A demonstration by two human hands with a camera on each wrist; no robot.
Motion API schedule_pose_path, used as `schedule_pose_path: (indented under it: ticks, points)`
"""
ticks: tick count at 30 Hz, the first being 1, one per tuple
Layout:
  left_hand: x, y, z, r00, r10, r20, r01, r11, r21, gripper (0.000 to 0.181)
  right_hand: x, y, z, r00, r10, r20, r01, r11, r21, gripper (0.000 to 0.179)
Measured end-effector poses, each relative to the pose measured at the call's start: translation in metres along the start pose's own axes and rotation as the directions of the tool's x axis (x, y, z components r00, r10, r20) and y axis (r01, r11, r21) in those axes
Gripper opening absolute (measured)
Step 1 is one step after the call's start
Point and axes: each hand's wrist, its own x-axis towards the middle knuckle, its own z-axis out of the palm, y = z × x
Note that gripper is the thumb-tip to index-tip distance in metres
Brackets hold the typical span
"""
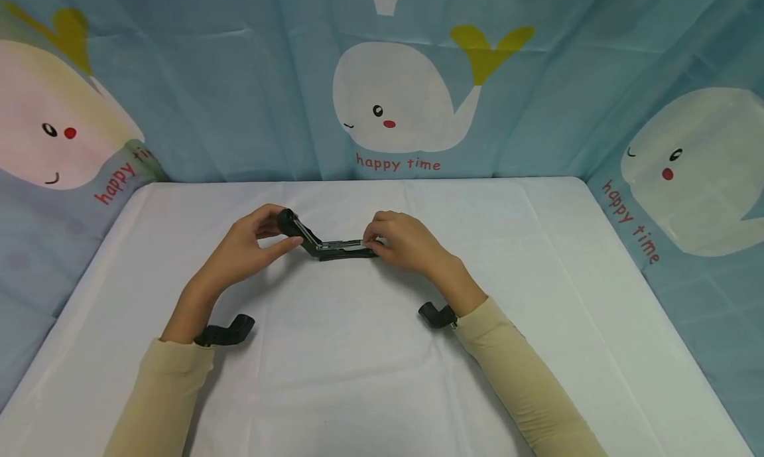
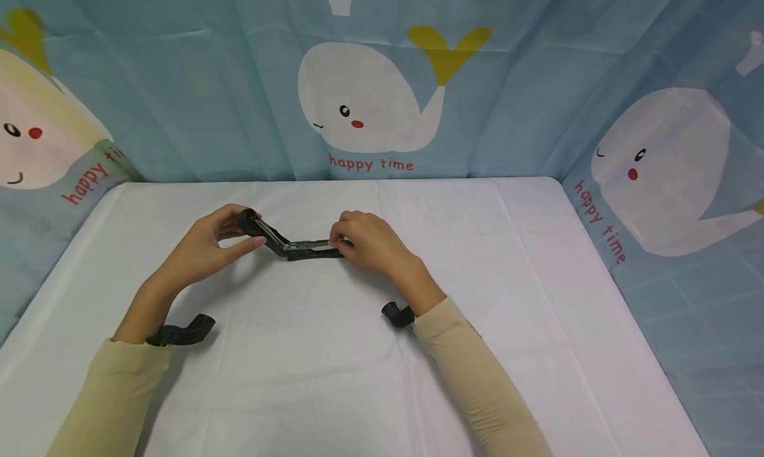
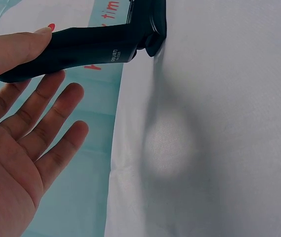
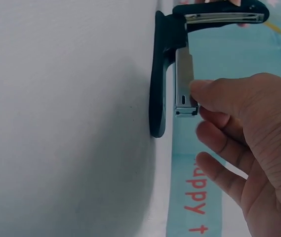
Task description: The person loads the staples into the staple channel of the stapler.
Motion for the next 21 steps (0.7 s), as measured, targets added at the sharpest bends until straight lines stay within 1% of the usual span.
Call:
schedule_pose_path:
  ticks: [5, 11, 16, 21]
  points:
    - [0.0003, -0.0011, -0.0001, 1.0, 0.001, 0.0, -0.001, 1.0, -0.006, 0.044, -0.0005, -0.0015, -0.0007, 1.0, 0.011, 0.016, -0.011, 1.0, 0.0, 0.006]
    - [-0.0005, -0.0009, 0.0, 1.0, 0.007, -0.009, -0.007, 1.0, -0.001, 0.043, -0.0002, -0.0013, -0.0012, 1.0, 0.007, 0.011, -0.007, 1.0, 0.01, 0.007]
    - [-0.0003, -0.0007, 0.0003, 1.0, 0.007, -0.01, -0.007, 1.0, 0.005, 0.043, -0.0003, -0.0009, 0.0001, 1.0, 0.002, 0.027, -0.002, 1.0, 0.015, 0.008]
    - [0.0004, -0.0008, 0.001, 1.0, 0.007, -0.01, -0.007, 1.0, 0.006, 0.043, -0.001, -0.0004, 0.0, 1.0, -0.006, 0.016, 0.005, 1.0, 0.005, 0.007]
